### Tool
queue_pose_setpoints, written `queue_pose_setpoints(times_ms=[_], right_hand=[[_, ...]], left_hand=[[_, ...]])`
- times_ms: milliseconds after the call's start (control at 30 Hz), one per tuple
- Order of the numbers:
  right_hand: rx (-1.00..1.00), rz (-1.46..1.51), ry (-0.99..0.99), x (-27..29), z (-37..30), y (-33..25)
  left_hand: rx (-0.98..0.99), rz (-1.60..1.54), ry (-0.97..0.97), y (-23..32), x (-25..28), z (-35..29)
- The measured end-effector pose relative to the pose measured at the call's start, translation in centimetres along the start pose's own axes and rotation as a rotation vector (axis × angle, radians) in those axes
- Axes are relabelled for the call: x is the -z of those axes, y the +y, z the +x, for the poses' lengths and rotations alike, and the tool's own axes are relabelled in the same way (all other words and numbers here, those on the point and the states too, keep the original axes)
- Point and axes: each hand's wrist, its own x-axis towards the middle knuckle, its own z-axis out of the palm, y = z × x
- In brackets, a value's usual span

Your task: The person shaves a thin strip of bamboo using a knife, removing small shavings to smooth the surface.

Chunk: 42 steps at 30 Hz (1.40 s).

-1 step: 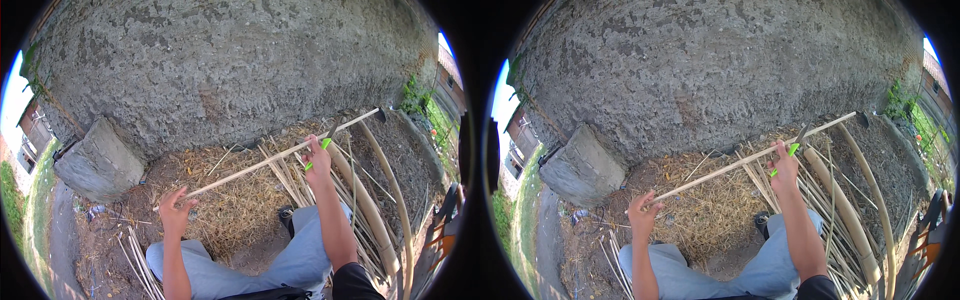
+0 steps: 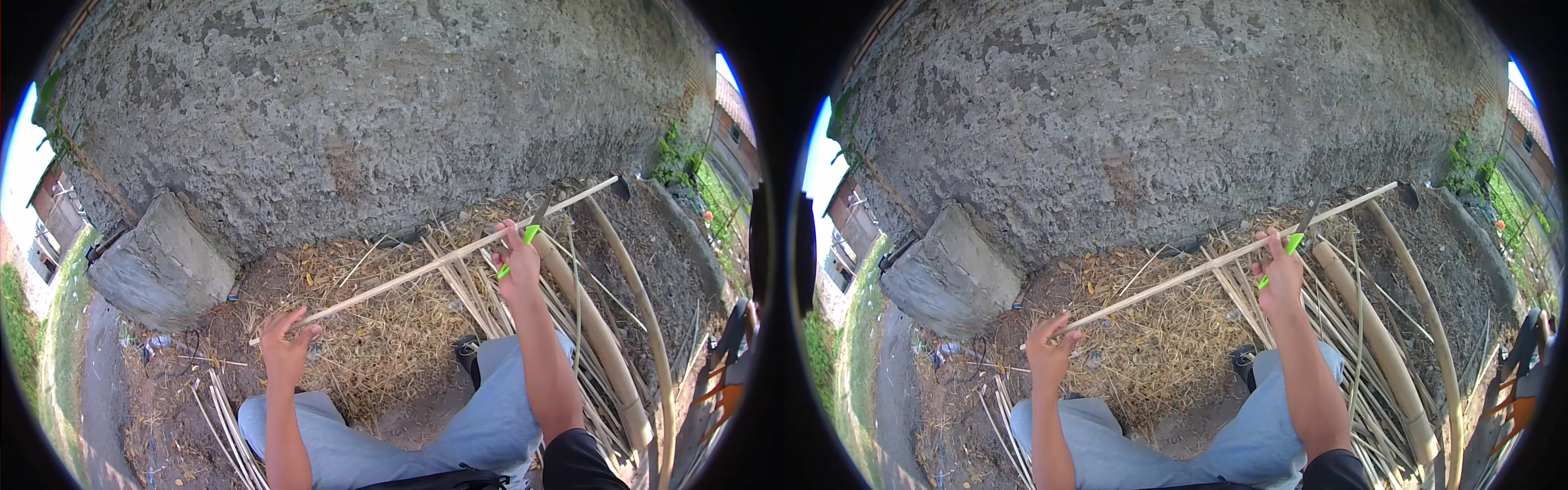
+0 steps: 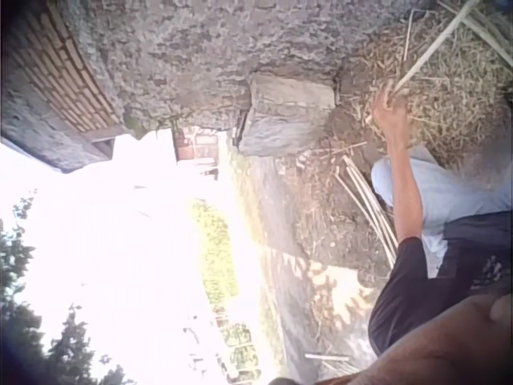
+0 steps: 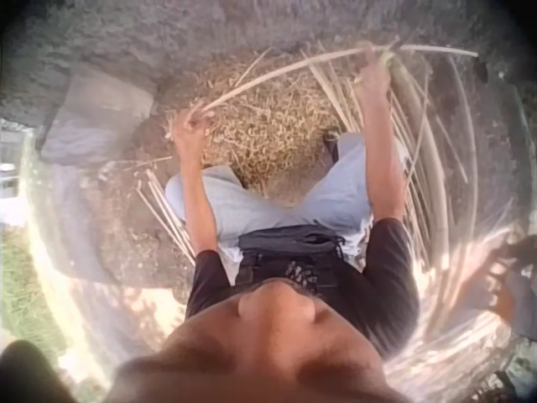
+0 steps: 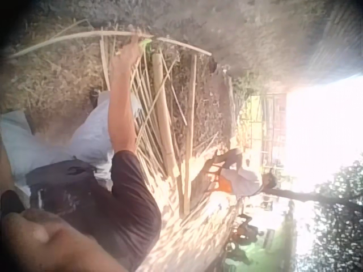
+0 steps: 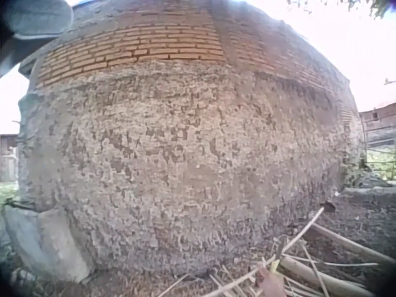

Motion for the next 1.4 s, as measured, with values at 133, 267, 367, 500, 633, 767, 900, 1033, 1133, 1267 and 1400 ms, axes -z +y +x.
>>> queue_pose_setpoints(times_ms=[133, 267, 367, 500, 633, 767, 900, 1033, 1133, 1267, 1400], right_hand=[[-0.002, -0.04, -0.048, -0.4, -0.5, 0.0], [0.021, -0.102, -0.069, -0.5, -1.0, 0.0], [0.093, -0.171, -0.04, -0.6, -1.1, 0.0], [0.121, -0.185, 0.019, -0.9, -1.4, -0.1], [0.119, -0.189, -0.003, -0.1, -0.6, 0.4], [0.163, -0.158, -0.002, -0.3, -0.6, 1.1], [0.197, -0.156, -0.026, -0.5, -0.6, 1.3], [0.188, -0.166, -0.044, -0.1, 0.1, 1.8], [0.18, -0.109, -0.094, -0.3, -0.1, 1.9], [0.108, -0.063, -0.153, -1.1, -1.4, 1.5], [0.062, -0.044, -0.215, -0.7, -1.7, 0.9]], left_hand=[[-0.025, 0.196, -0.032, 0.3, 0.3, 0.0], [-0.035, 0.224, -0.02, 0.4, 0.5, 0.1], [0.153, 0.216, -0.038, 0.8, 0.5, 0.2], [0.105, 0.229, 0.047, 0.5, 0.0, -0.3], [-0.069, 0.275, 0.175, 0.7, -0.4, -0.3], [-0.147, 0.318, 0.221, 0.5, -0.3, -0.1], [-0.183, 0.327, 0.264, 0.2, -0.2, 0.2], [-0.237, 0.346, 0.302, 0.2, 0.1, 0.6], [-0.306, 0.378, 0.378, 0.2, 0.2, 1.1], [-0.357, 0.38, 0.46, -0.2, 0.7, 1.6], [-0.47, 0.401, 0.466, -0.4, 1.2, 2.1]])
